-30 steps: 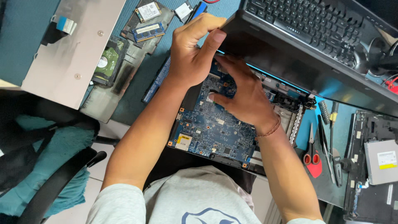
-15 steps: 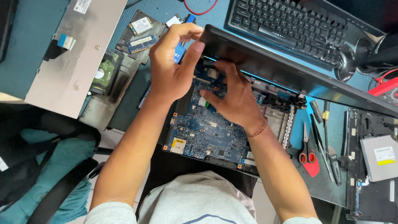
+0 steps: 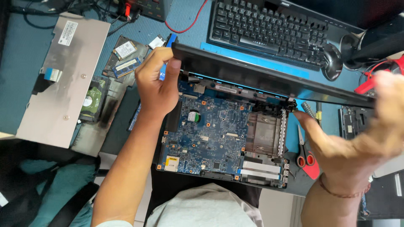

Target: The person works on a disassembled laptop, repeatedly lifting and lowering the screen bezel while manipulating internal components and cables on the motherboard. The hands adjust connectors and parts within the chassis throughout the sequence.

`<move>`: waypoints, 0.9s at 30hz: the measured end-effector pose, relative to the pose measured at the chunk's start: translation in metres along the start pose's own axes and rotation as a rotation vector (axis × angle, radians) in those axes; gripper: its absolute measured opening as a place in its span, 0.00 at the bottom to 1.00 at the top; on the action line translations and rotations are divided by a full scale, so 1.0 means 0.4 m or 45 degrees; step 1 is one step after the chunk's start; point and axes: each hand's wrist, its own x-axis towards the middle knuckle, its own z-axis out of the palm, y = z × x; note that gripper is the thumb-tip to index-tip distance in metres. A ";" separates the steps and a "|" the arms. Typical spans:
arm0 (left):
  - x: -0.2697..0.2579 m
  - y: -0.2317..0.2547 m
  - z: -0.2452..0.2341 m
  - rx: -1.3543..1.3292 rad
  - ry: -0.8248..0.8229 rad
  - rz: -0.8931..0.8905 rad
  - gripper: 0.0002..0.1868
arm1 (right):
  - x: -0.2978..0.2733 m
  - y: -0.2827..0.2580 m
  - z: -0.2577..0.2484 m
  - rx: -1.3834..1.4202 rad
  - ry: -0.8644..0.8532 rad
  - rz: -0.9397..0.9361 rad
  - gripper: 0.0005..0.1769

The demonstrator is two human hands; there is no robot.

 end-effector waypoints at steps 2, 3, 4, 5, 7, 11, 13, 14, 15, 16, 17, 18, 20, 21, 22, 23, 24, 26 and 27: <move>0.003 -0.002 0.004 0.003 0.025 0.032 0.20 | 0.019 0.011 0.006 -0.071 -0.164 -0.034 0.32; 0.002 -0.003 0.004 0.016 0.031 0.031 0.20 | 0.013 0.017 0.014 -0.096 -0.124 0.009 0.24; 0.001 -0.005 0.002 0.036 0.041 0.030 0.19 | 0.010 0.023 0.025 -0.114 -0.082 0.047 0.16; 0.005 0.003 -0.002 0.038 0.042 0.038 0.19 | 0.013 0.027 0.028 -0.114 -0.074 0.046 0.16; 0.002 0.024 -0.010 0.091 0.017 -0.057 0.23 | 0.012 0.032 0.028 -0.082 -0.085 0.090 0.15; -0.031 -0.051 -0.029 0.272 -0.218 -0.260 0.20 | 0.018 0.028 0.032 -0.122 -0.065 0.160 0.13; -0.048 -0.087 -0.028 0.520 -0.534 -0.227 0.02 | 0.017 0.033 0.033 -0.107 -0.062 0.168 0.14; -0.052 -0.085 -0.030 0.523 -0.531 -0.225 0.02 | 0.020 0.031 0.036 -0.106 -0.058 0.167 0.14; -0.055 -0.082 -0.032 0.627 -0.517 -0.215 0.07 | 0.023 0.031 0.038 -0.134 -0.060 0.164 0.14; -0.055 -0.081 -0.029 0.725 -0.507 -0.199 0.13 | 0.026 0.031 0.037 -0.170 -0.062 0.167 0.16; -0.049 -0.068 -0.026 0.721 -0.509 -0.192 0.13 | 0.027 0.036 0.038 -0.177 -0.058 0.170 0.16; -0.043 -0.055 -0.022 0.688 -0.577 -0.210 0.09 | 0.027 0.041 0.038 -0.171 -0.066 0.172 0.15; -0.046 -0.047 -0.015 0.652 -0.645 -0.228 0.13 | 0.028 0.049 0.040 -0.168 -0.075 0.174 0.14; -0.054 -0.052 -0.011 0.701 -0.672 -0.177 0.14 | 0.031 0.052 0.041 -0.163 -0.069 0.154 0.14; -0.059 -0.057 -0.008 0.751 -0.699 -0.123 0.16 | 0.034 0.054 0.044 -0.158 -0.059 0.136 0.14; -0.059 -0.060 -0.006 0.750 -0.701 -0.120 0.16 | 0.036 0.057 0.044 -0.161 -0.057 0.138 0.14; -0.062 -0.061 -0.005 0.755 -0.706 -0.118 0.15 | 0.037 0.059 0.044 -0.159 -0.069 0.141 0.14; -0.068 -0.067 -0.002 0.758 -0.716 -0.114 0.15 | 0.039 0.064 0.044 -0.161 -0.080 0.149 0.15; -0.071 -0.071 -0.001 0.798 -0.725 -0.108 0.16 | 0.041 0.065 0.045 -0.159 -0.089 0.145 0.15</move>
